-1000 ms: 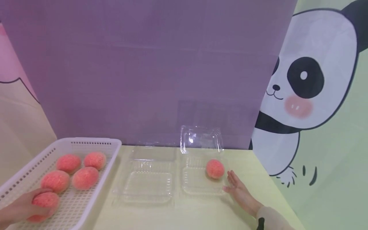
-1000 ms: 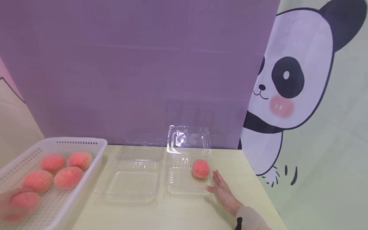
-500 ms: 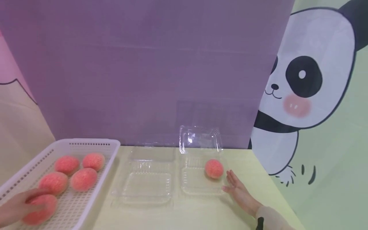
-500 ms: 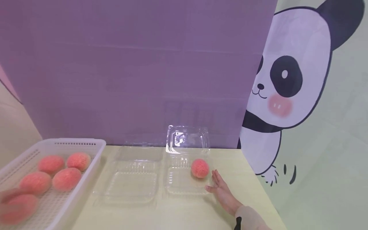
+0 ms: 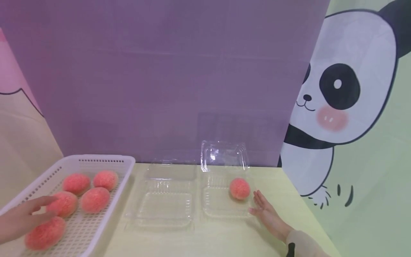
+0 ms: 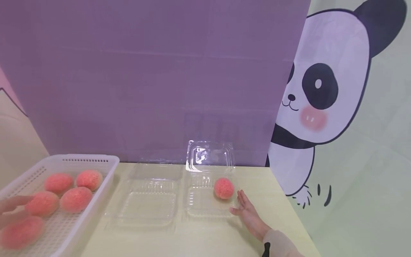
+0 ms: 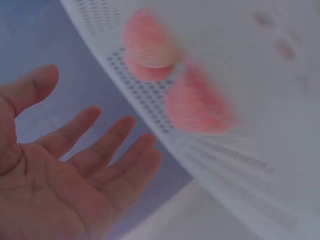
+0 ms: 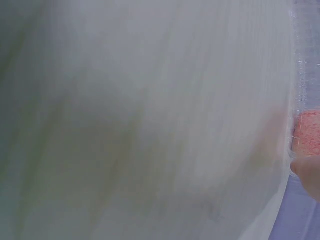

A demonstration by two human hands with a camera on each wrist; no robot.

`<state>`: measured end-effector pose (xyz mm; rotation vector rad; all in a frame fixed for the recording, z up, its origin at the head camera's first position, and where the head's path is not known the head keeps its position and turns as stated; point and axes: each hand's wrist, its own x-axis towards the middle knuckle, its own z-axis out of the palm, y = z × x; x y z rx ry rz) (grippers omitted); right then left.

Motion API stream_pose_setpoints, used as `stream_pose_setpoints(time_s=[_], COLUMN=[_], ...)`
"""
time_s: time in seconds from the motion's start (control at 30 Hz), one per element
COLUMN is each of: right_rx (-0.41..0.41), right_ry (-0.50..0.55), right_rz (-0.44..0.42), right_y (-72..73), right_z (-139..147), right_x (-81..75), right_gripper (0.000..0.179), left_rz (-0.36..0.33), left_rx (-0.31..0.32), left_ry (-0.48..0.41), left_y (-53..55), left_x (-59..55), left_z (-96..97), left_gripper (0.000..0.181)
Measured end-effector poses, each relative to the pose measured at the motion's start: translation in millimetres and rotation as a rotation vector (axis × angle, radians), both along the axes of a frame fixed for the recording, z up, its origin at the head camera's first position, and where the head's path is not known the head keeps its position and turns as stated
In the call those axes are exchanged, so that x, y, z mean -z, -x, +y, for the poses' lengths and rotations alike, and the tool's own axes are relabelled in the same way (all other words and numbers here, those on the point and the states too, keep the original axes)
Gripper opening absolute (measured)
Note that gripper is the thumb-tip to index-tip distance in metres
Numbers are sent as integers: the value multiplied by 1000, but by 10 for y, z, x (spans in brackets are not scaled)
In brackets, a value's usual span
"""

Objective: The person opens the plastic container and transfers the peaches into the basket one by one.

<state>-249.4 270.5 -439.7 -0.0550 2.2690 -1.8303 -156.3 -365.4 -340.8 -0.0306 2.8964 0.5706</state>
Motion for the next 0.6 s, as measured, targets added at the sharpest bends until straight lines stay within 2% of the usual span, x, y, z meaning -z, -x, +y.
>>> stream_pose_setpoints(time_s=[0.17,0.33,0.43,0.53,0.6], right_rx=[4,-2,-1,4,4], right_ry=[-4,3,5,10,11], right_rz=[-3,4,5,1,0], right_y=[3,22,27,29,22], right_z=[1,-5,-8,-9,-9], right_x=[3,19,26,32,32], right_gripper=[86,86,86,85,85], left_rz=[222,394,452,481,517], left_rx=[47,86,94,102,132], left_ry=[-12,-88,-136,-168,-181], left_y=[-74,-161,-198,-207,-196], left_x=[-276,-426,-472,-488,-484], left_z=[402,884,1170,1455,1633], left_gripper=[58,46,41,38,37])
